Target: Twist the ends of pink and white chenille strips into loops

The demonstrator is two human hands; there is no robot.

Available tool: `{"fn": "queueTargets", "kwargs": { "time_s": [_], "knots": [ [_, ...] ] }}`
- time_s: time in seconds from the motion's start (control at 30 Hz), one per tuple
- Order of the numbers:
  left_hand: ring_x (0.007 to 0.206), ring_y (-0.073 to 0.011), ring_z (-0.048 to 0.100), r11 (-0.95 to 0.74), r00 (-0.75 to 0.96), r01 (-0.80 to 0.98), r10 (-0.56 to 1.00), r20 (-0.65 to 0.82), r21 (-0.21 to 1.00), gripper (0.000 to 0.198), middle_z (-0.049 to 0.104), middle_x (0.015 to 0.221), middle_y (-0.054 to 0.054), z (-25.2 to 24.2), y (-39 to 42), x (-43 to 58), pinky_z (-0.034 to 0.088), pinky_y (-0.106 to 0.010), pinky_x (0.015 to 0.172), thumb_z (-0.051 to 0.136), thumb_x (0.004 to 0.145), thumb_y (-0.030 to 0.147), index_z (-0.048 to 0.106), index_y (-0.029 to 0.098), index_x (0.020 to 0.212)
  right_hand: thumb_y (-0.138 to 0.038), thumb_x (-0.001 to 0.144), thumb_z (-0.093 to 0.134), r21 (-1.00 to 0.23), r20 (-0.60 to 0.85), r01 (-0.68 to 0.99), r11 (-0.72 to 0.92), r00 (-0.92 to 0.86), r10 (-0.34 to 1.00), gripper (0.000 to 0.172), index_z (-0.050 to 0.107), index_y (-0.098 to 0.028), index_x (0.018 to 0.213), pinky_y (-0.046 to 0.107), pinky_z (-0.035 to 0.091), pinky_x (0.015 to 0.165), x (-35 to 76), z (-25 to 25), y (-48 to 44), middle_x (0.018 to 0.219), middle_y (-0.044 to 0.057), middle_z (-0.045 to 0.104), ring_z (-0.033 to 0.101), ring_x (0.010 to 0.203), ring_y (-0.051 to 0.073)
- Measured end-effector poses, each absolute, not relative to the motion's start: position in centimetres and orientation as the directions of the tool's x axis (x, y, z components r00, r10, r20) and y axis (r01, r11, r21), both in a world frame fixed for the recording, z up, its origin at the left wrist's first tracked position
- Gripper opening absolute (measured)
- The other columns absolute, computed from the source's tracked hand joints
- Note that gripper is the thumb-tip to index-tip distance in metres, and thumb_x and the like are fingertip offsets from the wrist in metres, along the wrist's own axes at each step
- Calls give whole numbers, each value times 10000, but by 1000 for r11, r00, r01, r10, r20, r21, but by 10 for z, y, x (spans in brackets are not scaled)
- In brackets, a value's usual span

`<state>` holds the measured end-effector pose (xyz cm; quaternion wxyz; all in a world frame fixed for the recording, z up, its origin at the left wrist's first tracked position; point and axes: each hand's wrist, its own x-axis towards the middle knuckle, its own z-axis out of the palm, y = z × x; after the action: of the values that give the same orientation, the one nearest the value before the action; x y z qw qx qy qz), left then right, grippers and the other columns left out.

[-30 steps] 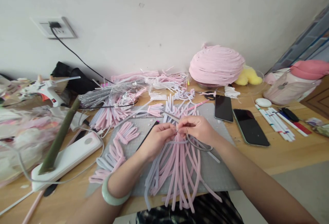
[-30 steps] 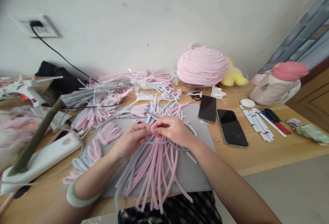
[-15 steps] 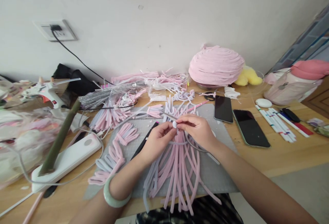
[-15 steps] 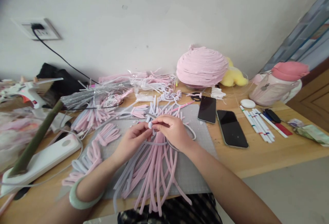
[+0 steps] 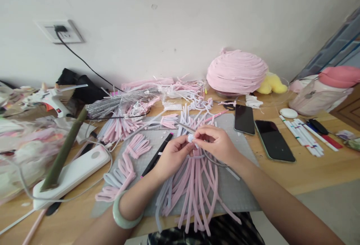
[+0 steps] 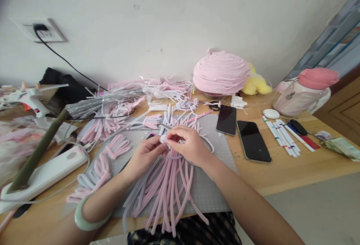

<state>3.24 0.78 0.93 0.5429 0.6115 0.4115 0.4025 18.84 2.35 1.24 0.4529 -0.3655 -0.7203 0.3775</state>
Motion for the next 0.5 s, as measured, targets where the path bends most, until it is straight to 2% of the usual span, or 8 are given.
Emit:
{"fn": "queueTargets", "kwargs": {
  "time_s": [0.13,0.23,0.37,0.5],
  "knots": [
    [558,-107,490,-102,347,65,935,73,993,227,517,545,21,10,8,32,396,-218,575,506,789,301,546,141,634,-181,748,560,-873,371,183,452,-352,859,56,585,-174,698,204,399,595,189,17,21,684,-7,539,492,631,98],
    [570,-110,509,-215,354,167,924,145,962,182,555,584,9,12,10,27,409,-222,576,505,798,281,579,140,710,-227,747,575,-952,240,95,290,-355,903,90,568,-168,681,200,382,560,191,17,22,639,-19,514,480,594,91],
    [642,-112,538,-527,319,384,846,426,758,98,609,713,-13,15,14,18,424,-223,621,574,760,212,587,155,839,-271,716,626,-995,87,-78,60,-420,904,131,575,-155,681,195,373,525,192,14,25,586,-36,504,474,526,74],
    [634,-110,562,-679,309,484,723,618,552,62,613,676,-8,13,13,16,428,-211,597,589,752,168,567,157,809,-259,694,657,-991,66,-135,11,-410,909,126,597,-149,686,191,383,525,190,11,25,572,-34,530,492,518,71]
  ]
}}
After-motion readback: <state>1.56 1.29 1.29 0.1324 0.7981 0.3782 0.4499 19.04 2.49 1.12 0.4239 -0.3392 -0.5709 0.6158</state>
